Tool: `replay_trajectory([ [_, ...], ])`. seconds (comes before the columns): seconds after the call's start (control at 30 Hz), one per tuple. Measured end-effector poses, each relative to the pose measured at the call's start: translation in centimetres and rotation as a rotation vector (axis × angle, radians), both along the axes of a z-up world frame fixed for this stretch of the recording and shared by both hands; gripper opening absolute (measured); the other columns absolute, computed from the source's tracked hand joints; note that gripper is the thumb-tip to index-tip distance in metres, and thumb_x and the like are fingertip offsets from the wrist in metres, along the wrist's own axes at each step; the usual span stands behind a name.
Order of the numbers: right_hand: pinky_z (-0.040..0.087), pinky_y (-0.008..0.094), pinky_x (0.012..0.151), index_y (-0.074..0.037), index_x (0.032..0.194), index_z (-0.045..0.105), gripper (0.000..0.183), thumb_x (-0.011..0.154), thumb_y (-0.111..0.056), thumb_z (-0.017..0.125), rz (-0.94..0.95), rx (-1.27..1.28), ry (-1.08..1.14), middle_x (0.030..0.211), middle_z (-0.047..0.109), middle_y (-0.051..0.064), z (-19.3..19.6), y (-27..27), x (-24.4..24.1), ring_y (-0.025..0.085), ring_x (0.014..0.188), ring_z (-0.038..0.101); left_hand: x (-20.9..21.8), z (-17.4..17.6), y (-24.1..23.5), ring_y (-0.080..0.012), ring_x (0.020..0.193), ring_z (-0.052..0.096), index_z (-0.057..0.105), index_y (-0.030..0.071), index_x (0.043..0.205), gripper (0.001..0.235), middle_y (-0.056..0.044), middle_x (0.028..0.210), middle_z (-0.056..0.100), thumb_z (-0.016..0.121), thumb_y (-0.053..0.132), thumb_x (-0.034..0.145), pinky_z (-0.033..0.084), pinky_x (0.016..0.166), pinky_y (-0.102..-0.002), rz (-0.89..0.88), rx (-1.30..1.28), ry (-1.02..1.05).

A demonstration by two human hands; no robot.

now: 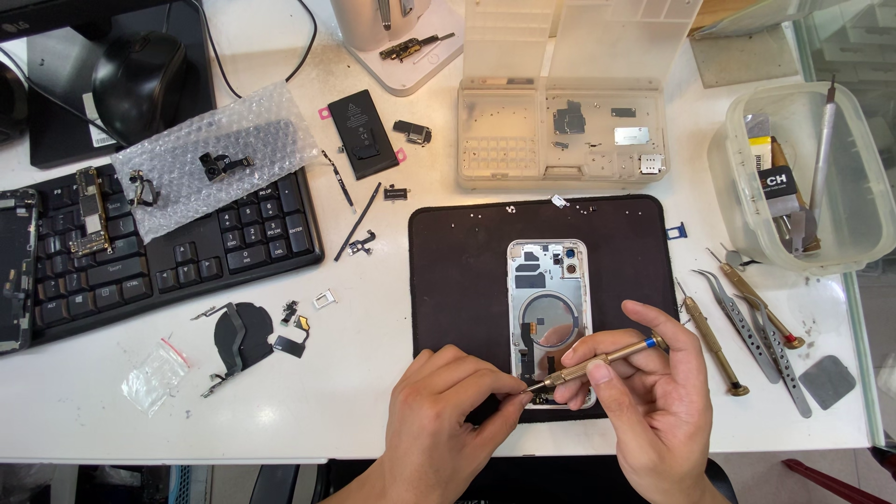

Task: The person uses a screwdriver to remove screws from the back of a disassembled smartphone. They then use tweezers to lift and remove a small internal component from the device.

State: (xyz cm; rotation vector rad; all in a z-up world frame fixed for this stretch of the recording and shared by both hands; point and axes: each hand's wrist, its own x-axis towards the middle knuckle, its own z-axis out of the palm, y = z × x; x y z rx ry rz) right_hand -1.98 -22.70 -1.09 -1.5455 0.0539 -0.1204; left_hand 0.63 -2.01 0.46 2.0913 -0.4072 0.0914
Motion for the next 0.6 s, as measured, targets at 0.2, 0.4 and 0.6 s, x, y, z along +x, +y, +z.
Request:
replay_trajectory([
  [0.2, 0.064, 0.031, 0.064, 0.003, 0.149, 0.029, 0.057, 0.097, 0.006, 0.053, 0.005, -0.012, -0.023, 0.103, 0.071, 0.024, 0.0, 0.1, 0.0, 0.022, 0.076, 0.077, 0.0, -0.2, 0.0, -0.0113, 0.068, 0.062, 0.078, 0.013, 0.080, 0.012, 0.004, 0.074, 0.073, 0.088, 0.014, 0.074, 0.041, 0.059, -0.029, 0.002, 0.001, -0.002],
  [0.4, 0.064, 0.031, 0.063, 0.003, 0.149, 0.030, 0.057, 0.096, 0.007, 0.053, 0.009, 0.011, -0.003, 0.103, 0.072, 0.025, -0.2, -0.1, 0.0, 0.023, 0.074, 0.077, -0.1, -0.2, 0.0, -0.0106, 0.068, 0.062, 0.079, 0.014, 0.083, 0.014, 0.006, 0.074, 0.072, 0.089, 0.016, 0.074, 0.040, 0.058, -0.030, -0.019, 0.010, 0.012],
  [0.6, 0.069, 0.032, 0.069, 0.000, 0.151, 0.026, 0.059, 0.100, 0.004, 0.056, -0.088, -0.089, -0.203, 0.104, 0.071, 0.024, -0.4, 0.0, -1.7, 0.021, 0.078, 0.077, 0.0, -0.1, 0.4, -0.0131, 0.072, 0.060, 0.078, 0.013, 0.094, 0.026, 0.004, 0.079, 0.068, 0.091, 0.020, 0.072, 0.039, 0.061, -0.031, -0.095, 0.036, -0.036],
])
